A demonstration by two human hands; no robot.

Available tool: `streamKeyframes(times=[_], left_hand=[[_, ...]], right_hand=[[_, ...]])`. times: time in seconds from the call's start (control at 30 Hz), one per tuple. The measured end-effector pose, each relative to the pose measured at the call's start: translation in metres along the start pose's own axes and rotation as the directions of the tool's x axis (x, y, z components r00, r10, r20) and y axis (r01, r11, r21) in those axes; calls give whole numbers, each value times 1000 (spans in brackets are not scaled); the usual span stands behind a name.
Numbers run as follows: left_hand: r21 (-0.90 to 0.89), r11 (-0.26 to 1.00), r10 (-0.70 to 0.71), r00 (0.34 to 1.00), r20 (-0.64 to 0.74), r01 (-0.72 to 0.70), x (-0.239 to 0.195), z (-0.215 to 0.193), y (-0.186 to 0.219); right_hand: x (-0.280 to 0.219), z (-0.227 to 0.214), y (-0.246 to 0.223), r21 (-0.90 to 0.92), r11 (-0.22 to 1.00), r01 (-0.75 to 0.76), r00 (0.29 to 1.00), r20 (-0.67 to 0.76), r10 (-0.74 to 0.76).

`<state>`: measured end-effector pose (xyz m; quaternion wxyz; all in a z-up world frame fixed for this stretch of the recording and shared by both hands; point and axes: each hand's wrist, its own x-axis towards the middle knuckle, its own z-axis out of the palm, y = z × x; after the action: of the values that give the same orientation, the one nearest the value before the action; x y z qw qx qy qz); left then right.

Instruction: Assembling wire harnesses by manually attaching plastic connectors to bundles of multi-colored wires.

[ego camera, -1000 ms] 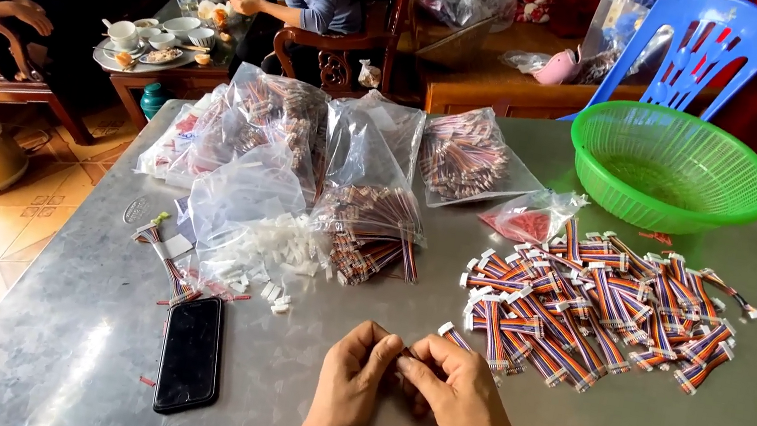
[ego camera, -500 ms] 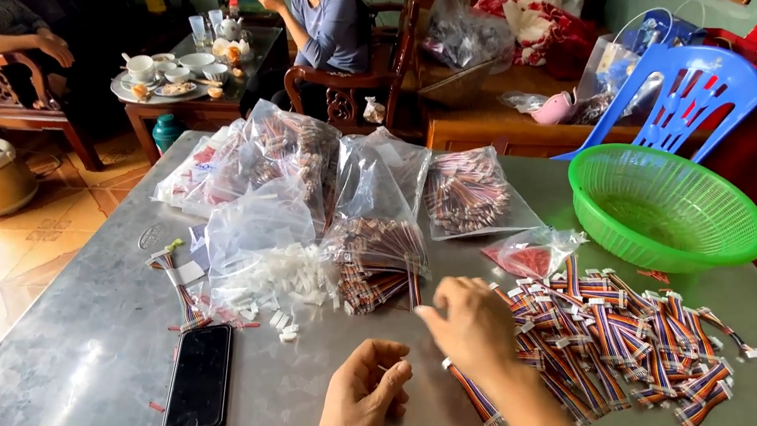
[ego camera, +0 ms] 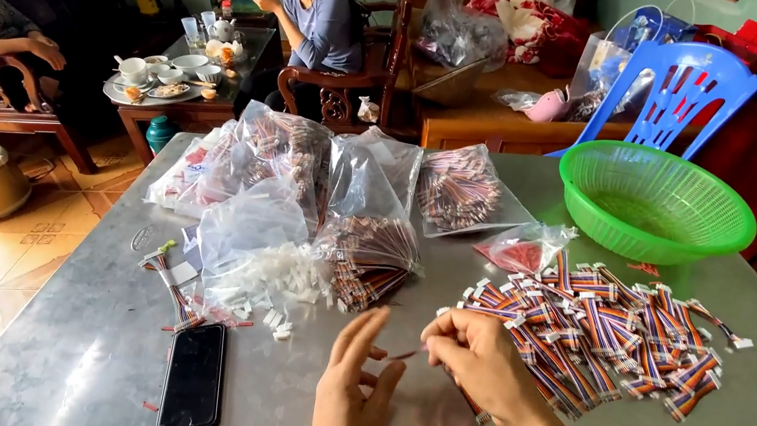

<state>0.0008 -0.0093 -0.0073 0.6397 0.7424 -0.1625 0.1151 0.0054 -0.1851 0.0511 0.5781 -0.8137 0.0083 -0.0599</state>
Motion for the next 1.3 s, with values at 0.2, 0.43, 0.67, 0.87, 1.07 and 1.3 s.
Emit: streamKeyframes(times=[0.2,0.43,0.67,0.87,1.07,1.3], left_hand=[[254,966,48,999,-6,-45,-22,2,-22],[-338,835,-491,865,-101,435,-22,-8,-73],[-259,815,-541,841,-18,519,-16,-10,-56],[-372,752,-537,833,132,544,-16,-7,-57],[-291,788,-474,836,276,543,-21,1,-36],[-174,750,-551,749,368,638,-14,-13,20]], right_hand=[[-41,6,6,354,923,-152,985,-22,171],[-33,-11,72,-467,846,256,952,-28,-304],[-23,-71,86,-566,824,18,980,-153,-126],[-31,-65,63,-405,912,-57,949,-305,-76],[-56,11,14,219,956,-196,981,52,189],[-58,27,21,437,863,-253,967,89,239]])
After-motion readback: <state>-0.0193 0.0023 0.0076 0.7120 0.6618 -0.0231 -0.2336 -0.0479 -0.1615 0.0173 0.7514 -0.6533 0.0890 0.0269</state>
